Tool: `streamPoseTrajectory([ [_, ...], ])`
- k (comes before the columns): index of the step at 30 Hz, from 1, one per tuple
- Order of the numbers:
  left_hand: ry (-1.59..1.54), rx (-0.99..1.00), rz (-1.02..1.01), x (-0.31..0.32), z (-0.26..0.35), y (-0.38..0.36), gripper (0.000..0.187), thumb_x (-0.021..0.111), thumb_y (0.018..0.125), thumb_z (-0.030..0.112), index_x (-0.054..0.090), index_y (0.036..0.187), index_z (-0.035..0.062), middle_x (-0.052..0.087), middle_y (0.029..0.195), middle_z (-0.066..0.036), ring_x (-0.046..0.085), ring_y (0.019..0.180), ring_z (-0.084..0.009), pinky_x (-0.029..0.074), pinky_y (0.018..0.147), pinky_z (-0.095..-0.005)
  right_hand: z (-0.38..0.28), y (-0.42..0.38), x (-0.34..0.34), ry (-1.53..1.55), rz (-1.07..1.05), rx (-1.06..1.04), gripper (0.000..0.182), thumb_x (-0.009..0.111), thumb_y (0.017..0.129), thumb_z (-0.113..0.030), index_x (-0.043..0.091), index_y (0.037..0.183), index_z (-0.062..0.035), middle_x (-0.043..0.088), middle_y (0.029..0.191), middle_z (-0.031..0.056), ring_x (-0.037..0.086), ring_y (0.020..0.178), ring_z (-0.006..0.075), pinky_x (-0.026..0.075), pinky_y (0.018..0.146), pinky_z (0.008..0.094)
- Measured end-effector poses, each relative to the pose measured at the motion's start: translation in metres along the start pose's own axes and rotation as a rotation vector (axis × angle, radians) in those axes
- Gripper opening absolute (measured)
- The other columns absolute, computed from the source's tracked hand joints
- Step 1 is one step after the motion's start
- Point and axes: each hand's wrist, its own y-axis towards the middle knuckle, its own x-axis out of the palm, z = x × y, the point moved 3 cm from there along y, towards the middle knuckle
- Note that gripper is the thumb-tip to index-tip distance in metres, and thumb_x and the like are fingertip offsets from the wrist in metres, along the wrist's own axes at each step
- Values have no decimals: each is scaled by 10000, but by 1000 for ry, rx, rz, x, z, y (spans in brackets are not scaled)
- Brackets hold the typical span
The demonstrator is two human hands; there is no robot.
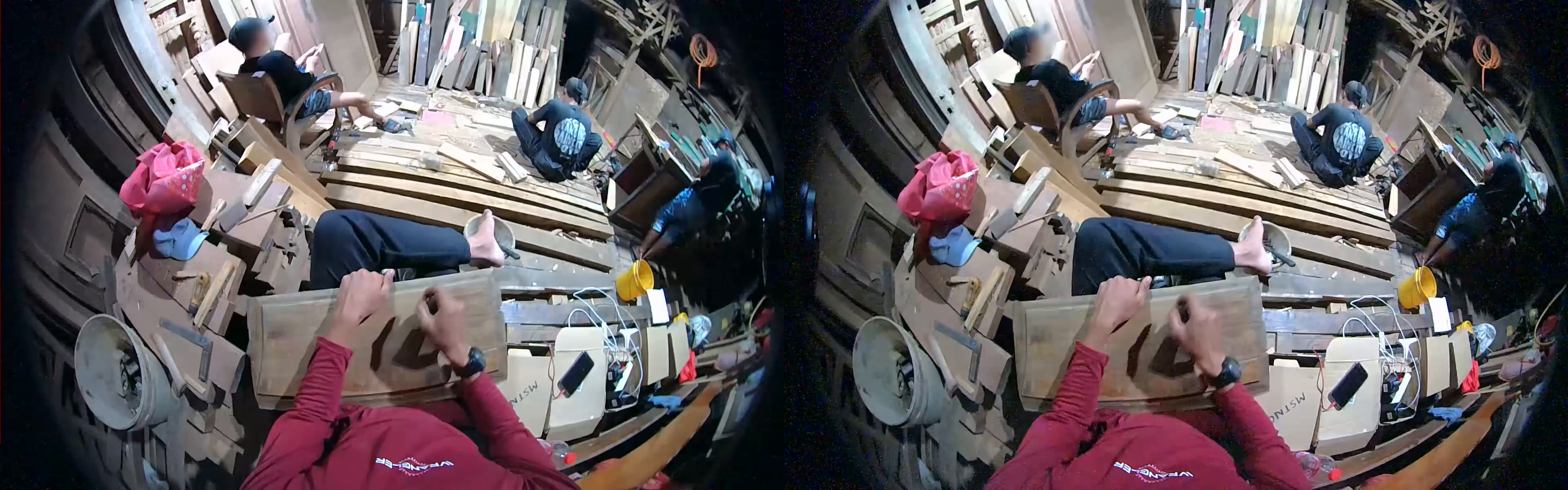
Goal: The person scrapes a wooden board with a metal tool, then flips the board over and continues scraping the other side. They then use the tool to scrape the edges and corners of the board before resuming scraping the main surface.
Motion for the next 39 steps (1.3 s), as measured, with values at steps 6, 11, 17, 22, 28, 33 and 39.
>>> streamPoseTrajectory([
  [6, -1, 32, 53, 5, -4, 1, 620, 440, 1057, 443, 761, 770, -4, 708, 776, -257, 721, 747, -416, 577, 704, -511, 1, 16, 7, -5, 184, 28, 171, 654, 949, -201, 615, 1063, -79, 696, 812, 200, 702, 721, 389, 536, 607, 480],
  [11, -11, 16, 46, -1, 0, 1, 621, 455, 1050, 451, 759, 771, -13, 705, 780, -265, 717, 748, -425, 574, 707, -520, 9, 20, 18, -97, -44, -92, 212, 675, 931, -254, 600, 1030, -83, 690, 772, 196, 693, 685, 407, 535, 600, 508],
  [17, -52, 17, 58, 2, -2, 0, 631, 452, 1055, 464, 755, 761, -5, 691, 756, -266, 705, 729, -440, 567, 696, -532, 11, 23, 22, -165, 53, 70, 207, 635, 962, -276, 599, 1052, -93, 687, 780, 220, 695, 707, 426, 527, 578, 530],
  [22, -51, 13, 60, -1, -1, -3, 619, 460, 1049, 451, 750, 747, -4, 688, 744, -264, 703, 715, -435, 572, 698, -525, 4, 25, 26, -123, 6, -83, 193, 640, 967, -253, 591, 1057, -89, 684, 784, 215, 679, 695, 426, 515, 590, 511],
  [28, -14, 20, 68, 4, -3, 0, 630, 458, 1051, 459, 754, 732, 2, 687, 731, -257, 709, 713, -423, 574, 676, -509, -15, 29, 19, 31, 135, -22, 143, 641, 965, -205, 591, 1035, -91, 668, 752, 207, 667, 662, 414, 507, 570, 505],
  [33, -28, 31, 95, 3, -2, -2, 609, 475, 1039, 453, 760, 738, 6, 699, 745, -256, 717, 710, -415, 582, 679, -514, -9, 17, 37, -135, -116, -79, 209, 667, 944, -244, 610, 1067, -84, 705, 811, 207, 695, 746, 432, 536, 645, 521],
  [39, -31, 39, 69, 7, -6, 0, 597, 484, 1035, 446, 760, 738, 8, 700, 754, -256, 717, 726, -416, 575, 677, -517, -22, 39, 14, -102, 82, -9, 180, 636, 970, -228, 580, 1044, -74, 683, 777, 212, 684, 688, 413, 519, 590, 523],
])
